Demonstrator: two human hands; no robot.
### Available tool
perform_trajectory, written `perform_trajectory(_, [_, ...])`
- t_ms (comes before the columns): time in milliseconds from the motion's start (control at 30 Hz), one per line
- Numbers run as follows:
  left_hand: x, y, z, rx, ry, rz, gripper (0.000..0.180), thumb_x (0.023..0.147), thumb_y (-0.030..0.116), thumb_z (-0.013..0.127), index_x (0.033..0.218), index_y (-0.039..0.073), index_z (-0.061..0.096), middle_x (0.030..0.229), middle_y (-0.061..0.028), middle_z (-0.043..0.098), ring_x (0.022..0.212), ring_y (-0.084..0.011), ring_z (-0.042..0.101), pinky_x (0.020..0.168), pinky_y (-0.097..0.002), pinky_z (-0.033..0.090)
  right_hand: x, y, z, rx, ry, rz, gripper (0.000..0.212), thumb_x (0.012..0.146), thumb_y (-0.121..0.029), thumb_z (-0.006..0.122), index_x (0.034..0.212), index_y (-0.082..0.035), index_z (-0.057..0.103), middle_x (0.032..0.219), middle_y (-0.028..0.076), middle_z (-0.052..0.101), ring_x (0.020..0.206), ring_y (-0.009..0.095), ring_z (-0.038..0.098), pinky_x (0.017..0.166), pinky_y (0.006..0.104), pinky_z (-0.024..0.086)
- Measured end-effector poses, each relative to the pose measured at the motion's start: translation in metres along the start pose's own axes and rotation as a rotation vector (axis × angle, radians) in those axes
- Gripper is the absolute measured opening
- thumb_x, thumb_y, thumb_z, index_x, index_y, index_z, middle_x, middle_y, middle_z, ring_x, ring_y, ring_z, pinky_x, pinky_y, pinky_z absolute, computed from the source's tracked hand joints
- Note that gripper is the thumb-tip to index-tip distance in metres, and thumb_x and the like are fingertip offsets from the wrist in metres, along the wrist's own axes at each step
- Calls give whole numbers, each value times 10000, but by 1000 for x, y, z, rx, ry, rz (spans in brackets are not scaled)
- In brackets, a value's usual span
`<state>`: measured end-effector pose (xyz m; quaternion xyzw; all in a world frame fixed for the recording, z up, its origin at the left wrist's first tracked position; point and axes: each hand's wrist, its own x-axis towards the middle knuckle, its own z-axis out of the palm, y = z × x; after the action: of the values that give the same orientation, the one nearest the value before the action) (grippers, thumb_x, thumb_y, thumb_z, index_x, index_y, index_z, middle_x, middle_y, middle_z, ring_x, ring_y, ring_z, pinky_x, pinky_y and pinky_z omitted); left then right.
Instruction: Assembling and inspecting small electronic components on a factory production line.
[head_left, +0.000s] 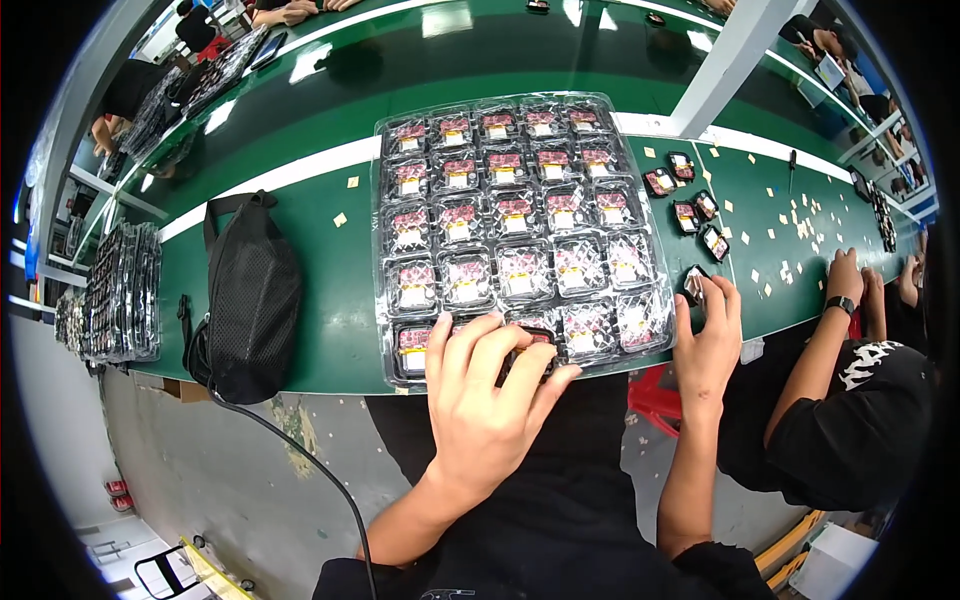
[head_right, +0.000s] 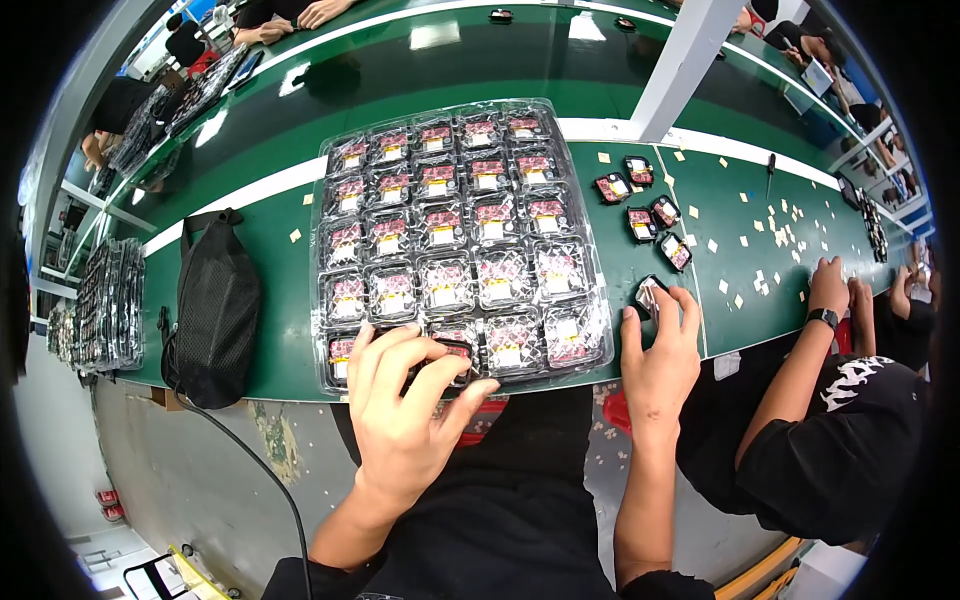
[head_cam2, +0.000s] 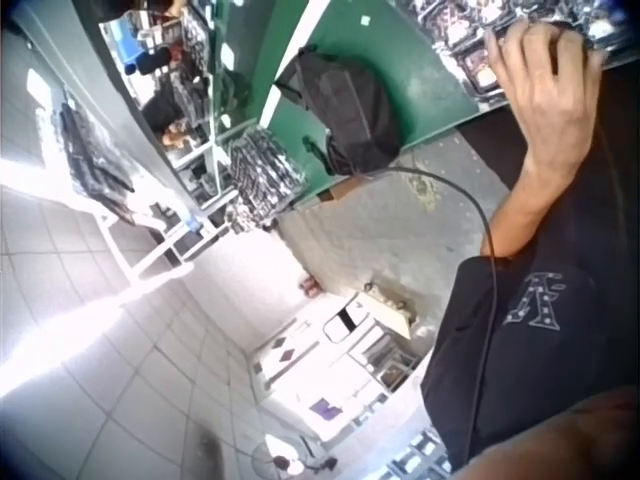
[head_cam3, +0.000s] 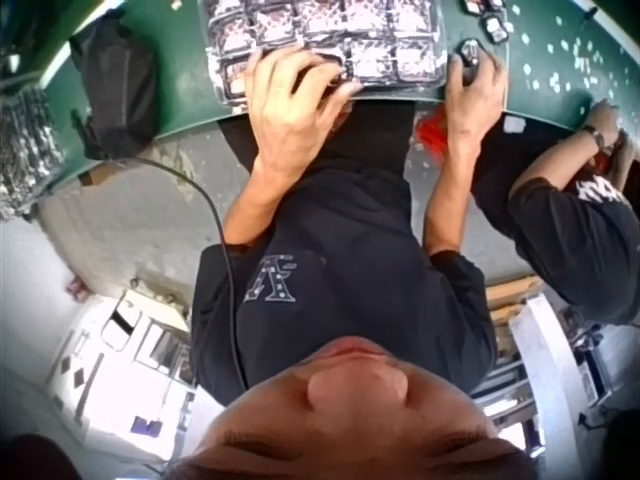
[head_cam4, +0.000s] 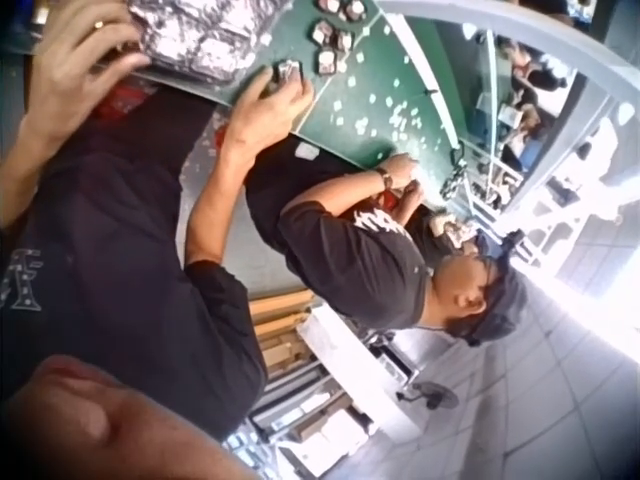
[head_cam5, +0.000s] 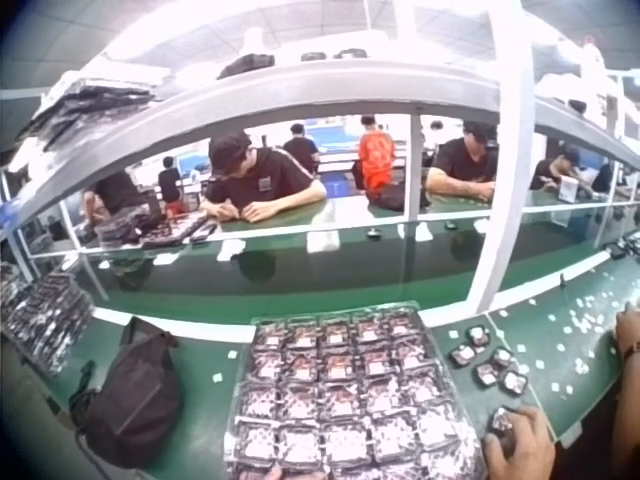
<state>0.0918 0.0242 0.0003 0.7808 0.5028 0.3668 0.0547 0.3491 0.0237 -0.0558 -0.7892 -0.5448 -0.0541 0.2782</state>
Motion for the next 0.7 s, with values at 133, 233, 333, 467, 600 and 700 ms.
perform_trajectory(133, [-7,-2,-4,27,-76,20,374,782,318,852,1075,112,743,1117,-65,635,1180,-344,561,1083,-610,368,1,-1,-1,-1,-3,-28,340,901,-185,742,1208,-67,653,1319,157,598,1053,378,675,840,449,561])
perform_trajectory(233, [-9,-1,-6,128,-136,36,430,805,332,830,1166,120,733,1216,-78,616,1236,-376,523,1094,-631,347,1,-2,-2,-3,-1,-28,337,901,-184,743,1207,-72,655,1312,146,605,1028,369,686,826,443,564])
perform_trajectory(333, [-14,0,-7,161,-185,36,467,818,342,814,1224,132,720,1272,-66,611,1270,-385,504,1100,-646,333,1,-5,-4,16,-13,-20,329,899,-176,746,1198,-72,658,1294,134,615,1006,353,693,816,436,565])
perform_trajectory(467, [-15,-2,-10,180,-201,51,485,820,348,808,1249,142,712,1306,-52,608,1297,-392,494,1104,-655,324,3,-5,-6,46,-35,-20,305,892,-154,756,1166,-57,663,1246,126,634,994,329,694,820,419,560])
perform_trajectory(600, [-16,-2,-10,222,-230,59,531,818,346,808,1299,158,686,1359,-33,585,1337,-391,471,1114,-657,309,6,1,-5,120,-46,-29,301,867,-107,750,1148,-43,663,1228,135,637,1002,337,688,838,411,555])
perform_trajectory(700, [-17,-2,-14,232,-258,63,550,814,336,809,1319,167,673,1376,-22,572,1344,-379,468,1117,-648,307,6,2,-4,135,-62,-32,311,836,-67,730,1139,-39,664,1231,145,634,1016,348,679,857,413,551])
